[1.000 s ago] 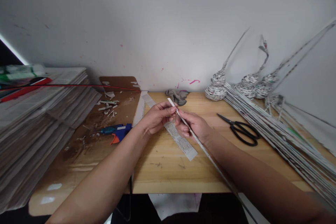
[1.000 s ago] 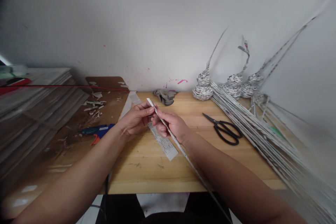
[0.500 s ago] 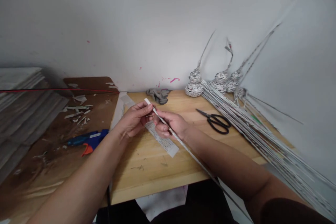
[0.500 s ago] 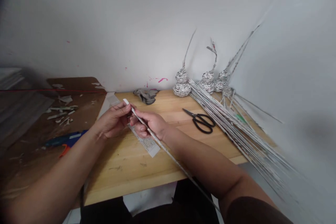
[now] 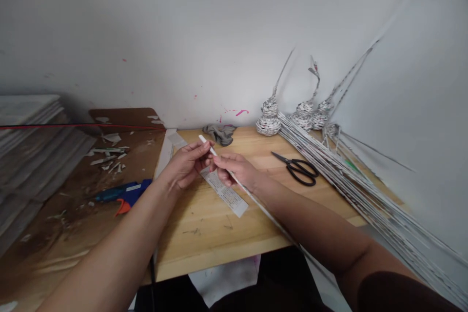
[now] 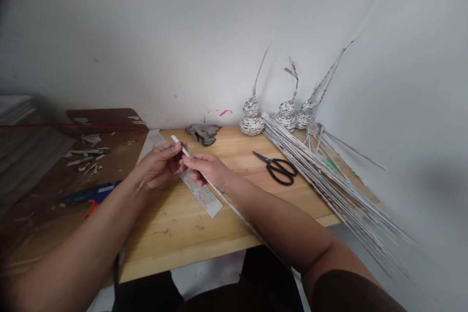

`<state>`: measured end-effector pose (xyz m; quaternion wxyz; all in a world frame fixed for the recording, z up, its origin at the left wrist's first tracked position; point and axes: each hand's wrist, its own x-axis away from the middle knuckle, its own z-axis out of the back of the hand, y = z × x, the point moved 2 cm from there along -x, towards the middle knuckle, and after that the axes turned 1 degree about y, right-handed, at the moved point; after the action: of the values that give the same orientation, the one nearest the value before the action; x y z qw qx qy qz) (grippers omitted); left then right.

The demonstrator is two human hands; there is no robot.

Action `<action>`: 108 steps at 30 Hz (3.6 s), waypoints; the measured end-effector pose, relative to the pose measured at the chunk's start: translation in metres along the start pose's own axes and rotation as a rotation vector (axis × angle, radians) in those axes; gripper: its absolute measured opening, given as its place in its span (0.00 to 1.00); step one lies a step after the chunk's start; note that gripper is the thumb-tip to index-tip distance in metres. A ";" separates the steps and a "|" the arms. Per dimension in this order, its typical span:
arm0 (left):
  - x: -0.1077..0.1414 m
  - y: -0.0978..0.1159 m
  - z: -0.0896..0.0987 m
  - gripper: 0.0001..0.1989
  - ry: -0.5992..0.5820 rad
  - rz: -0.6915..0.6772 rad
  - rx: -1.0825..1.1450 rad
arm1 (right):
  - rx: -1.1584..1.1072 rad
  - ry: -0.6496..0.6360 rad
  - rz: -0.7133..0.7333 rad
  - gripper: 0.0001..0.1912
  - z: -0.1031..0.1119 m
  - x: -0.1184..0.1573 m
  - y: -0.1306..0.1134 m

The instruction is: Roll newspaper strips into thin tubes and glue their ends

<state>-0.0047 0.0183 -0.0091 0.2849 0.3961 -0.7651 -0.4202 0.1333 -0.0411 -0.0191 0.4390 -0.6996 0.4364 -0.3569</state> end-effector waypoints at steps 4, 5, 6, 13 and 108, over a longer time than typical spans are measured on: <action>-0.002 -0.002 0.003 0.17 -0.024 0.001 0.019 | 0.005 -0.026 0.035 0.19 0.002 -0.001 0.003; -0.002 -0.003 0.003 0.18 -0.028 -0.002 0.023 | -0.025 -0.058 0.012 0.20 0.002 -0.001 0.003; -0.002 -0.003 0.004 0.18 -0.026 -0.007 0.026 | -0.058 -0.091 -0.015 0.20 0.002 -0.001 0.004; -0.003 -0.003 0.003 0.16 0.024 -0.028 0.019 | -0.208 -0.185 -0.113 0.20 0.002 0.000 0.003; -0.006 -0.002 0.009 0.09 0.228 -0.044 -0.120 | 1.834 1.054 -0.095 0.20 0.205 0.115 -0.110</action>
<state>-0.0079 0.0261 -0.0156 0.3840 0.4402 -0.6923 -0.4236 0.3883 -0.0594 0.0221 0.5400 0.1264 0.1077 -0.8251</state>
